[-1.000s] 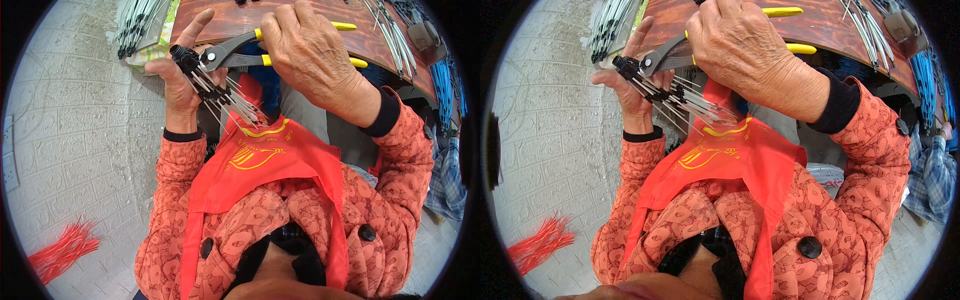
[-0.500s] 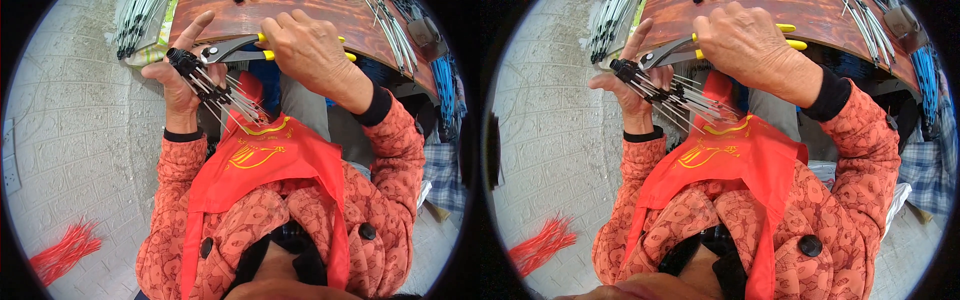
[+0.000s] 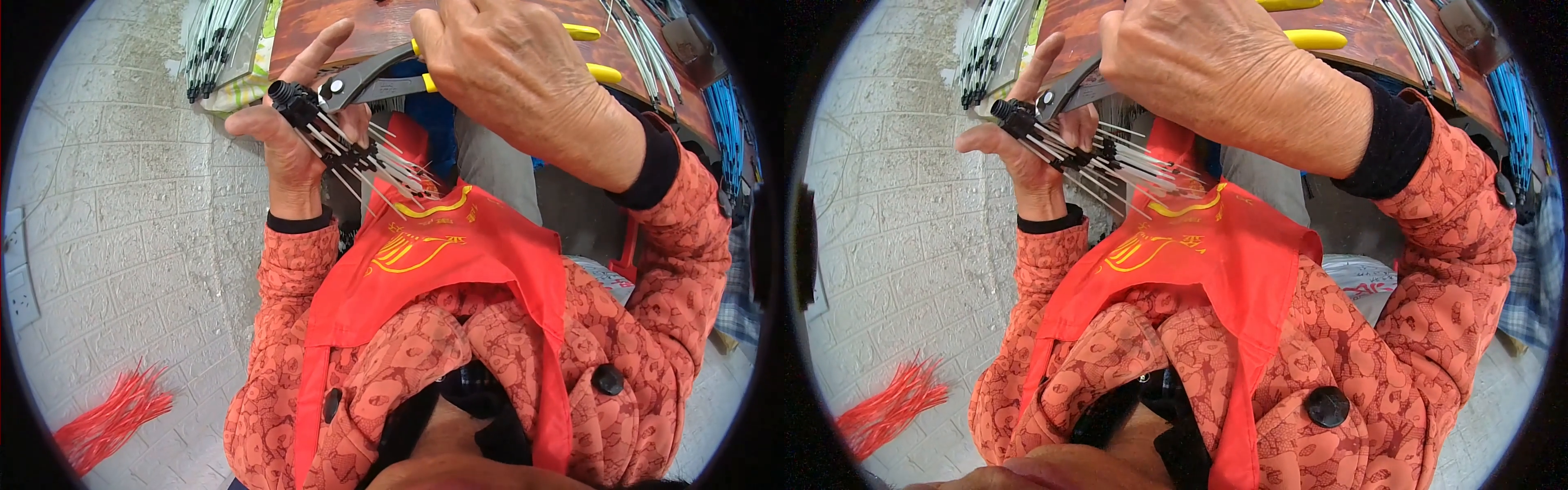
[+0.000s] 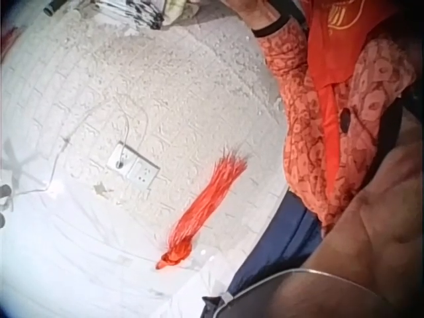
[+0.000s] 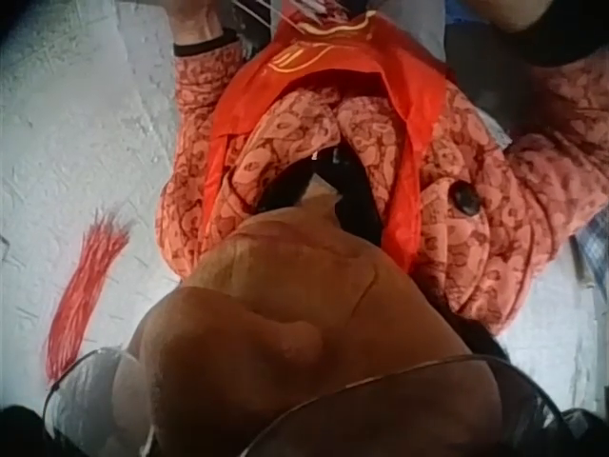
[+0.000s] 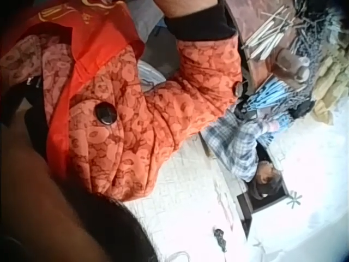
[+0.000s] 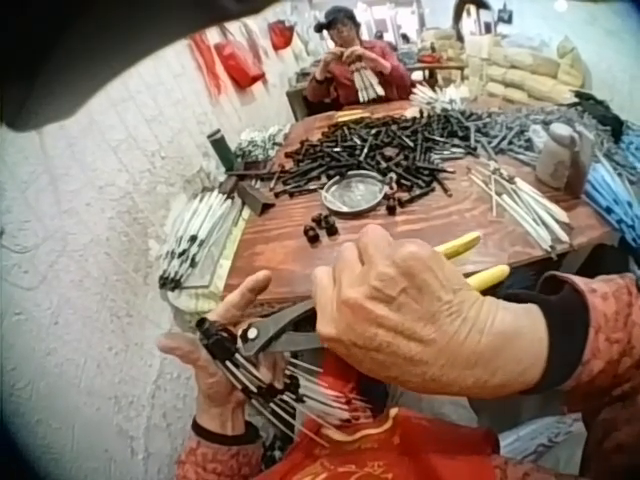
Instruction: Assembling and bundling wire components using pliers and placing them in bags.
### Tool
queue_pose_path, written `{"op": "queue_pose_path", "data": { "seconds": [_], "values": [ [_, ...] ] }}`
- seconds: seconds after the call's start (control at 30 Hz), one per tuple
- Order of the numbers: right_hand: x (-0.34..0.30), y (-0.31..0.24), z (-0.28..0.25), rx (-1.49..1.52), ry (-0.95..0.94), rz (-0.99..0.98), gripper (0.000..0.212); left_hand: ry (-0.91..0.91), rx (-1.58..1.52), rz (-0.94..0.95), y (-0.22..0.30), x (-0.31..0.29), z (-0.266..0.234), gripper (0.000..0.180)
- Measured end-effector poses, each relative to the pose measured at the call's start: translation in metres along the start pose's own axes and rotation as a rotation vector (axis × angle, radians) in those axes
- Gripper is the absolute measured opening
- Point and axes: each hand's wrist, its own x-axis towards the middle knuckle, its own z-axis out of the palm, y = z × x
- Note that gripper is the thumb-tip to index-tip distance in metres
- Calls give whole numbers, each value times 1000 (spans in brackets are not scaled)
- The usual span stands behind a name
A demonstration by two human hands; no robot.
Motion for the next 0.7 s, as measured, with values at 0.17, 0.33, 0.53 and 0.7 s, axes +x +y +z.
{"op": "queue_pose_path", "data": {
  "seconds": [0.17,0.33,0.53,0.7],
  "values": [
    [4,1,-27,-92,-135,-92,20,21,-84,-10,2,0,0,132],
    [12,-11,-10,-627,449,122,25,73,-20,-66,7,-4,4,130],
    [12,3,-39,-249,-160,-259,25,84,-35,-70,5,-4,-1,128],
    [17,6,-30,-127,-86,-228,24,58,-6,-18,8,-2,-2,129]
  ]
}}
